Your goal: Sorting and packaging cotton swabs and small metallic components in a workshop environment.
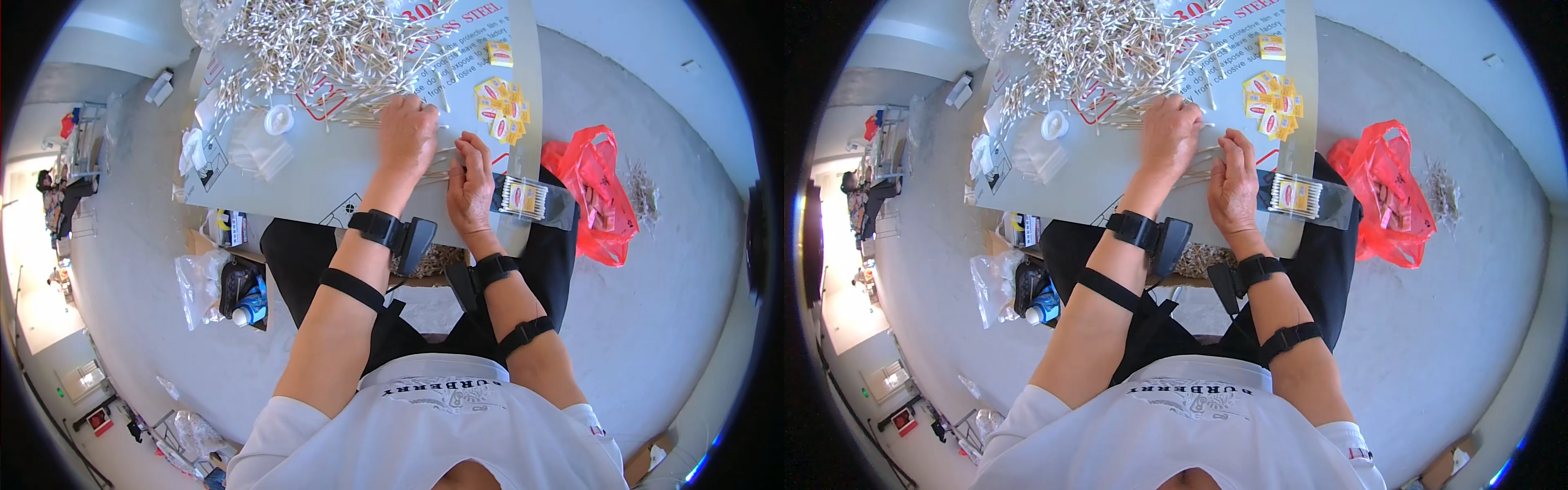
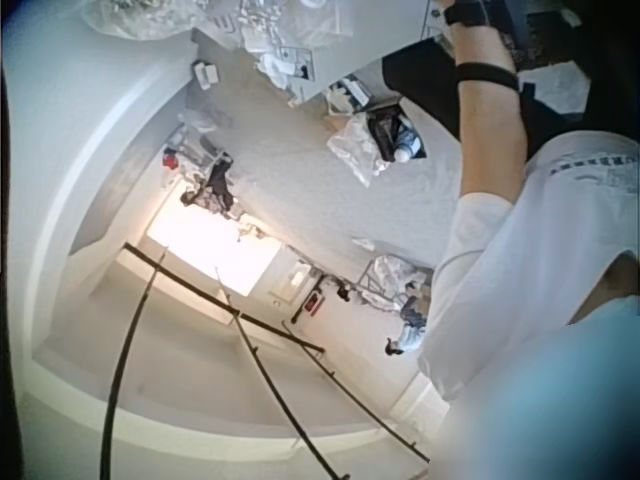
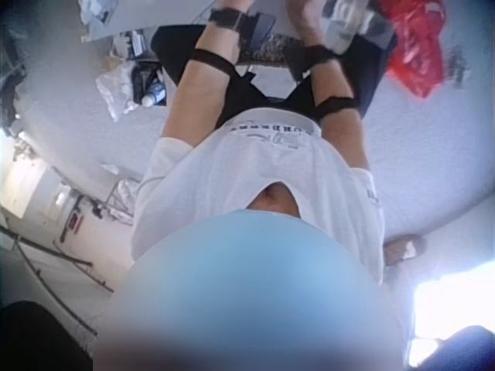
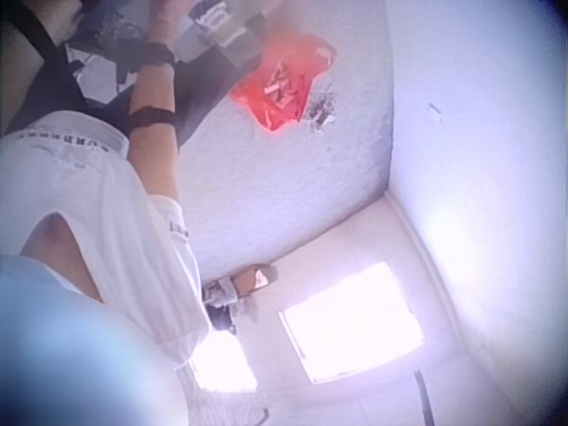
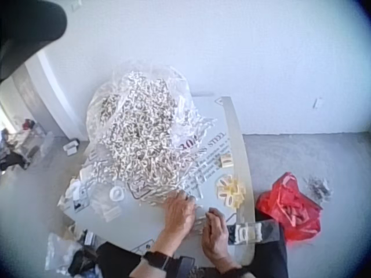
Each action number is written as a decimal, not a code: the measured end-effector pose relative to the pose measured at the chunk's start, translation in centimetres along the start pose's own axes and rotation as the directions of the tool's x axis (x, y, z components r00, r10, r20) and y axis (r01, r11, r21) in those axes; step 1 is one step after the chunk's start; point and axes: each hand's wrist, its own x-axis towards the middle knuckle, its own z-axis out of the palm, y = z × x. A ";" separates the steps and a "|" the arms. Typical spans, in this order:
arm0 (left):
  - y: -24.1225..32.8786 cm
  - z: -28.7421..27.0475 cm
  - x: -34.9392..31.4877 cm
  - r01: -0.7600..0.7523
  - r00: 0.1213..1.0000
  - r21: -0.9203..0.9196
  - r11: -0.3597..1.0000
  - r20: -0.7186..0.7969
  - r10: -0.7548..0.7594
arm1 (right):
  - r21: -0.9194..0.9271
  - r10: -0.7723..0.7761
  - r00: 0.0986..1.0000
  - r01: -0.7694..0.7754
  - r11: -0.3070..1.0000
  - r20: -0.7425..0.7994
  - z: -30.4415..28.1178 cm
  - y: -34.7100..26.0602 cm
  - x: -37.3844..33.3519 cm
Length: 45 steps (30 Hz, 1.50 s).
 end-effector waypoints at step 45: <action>0.5 -0.9 -2.8 0.060 0.998 -0.038 0.997 0.013 -0.059 | -0.056 -0.046 0.994 0.041 0.998 -0.095 0.2 0.2 0.3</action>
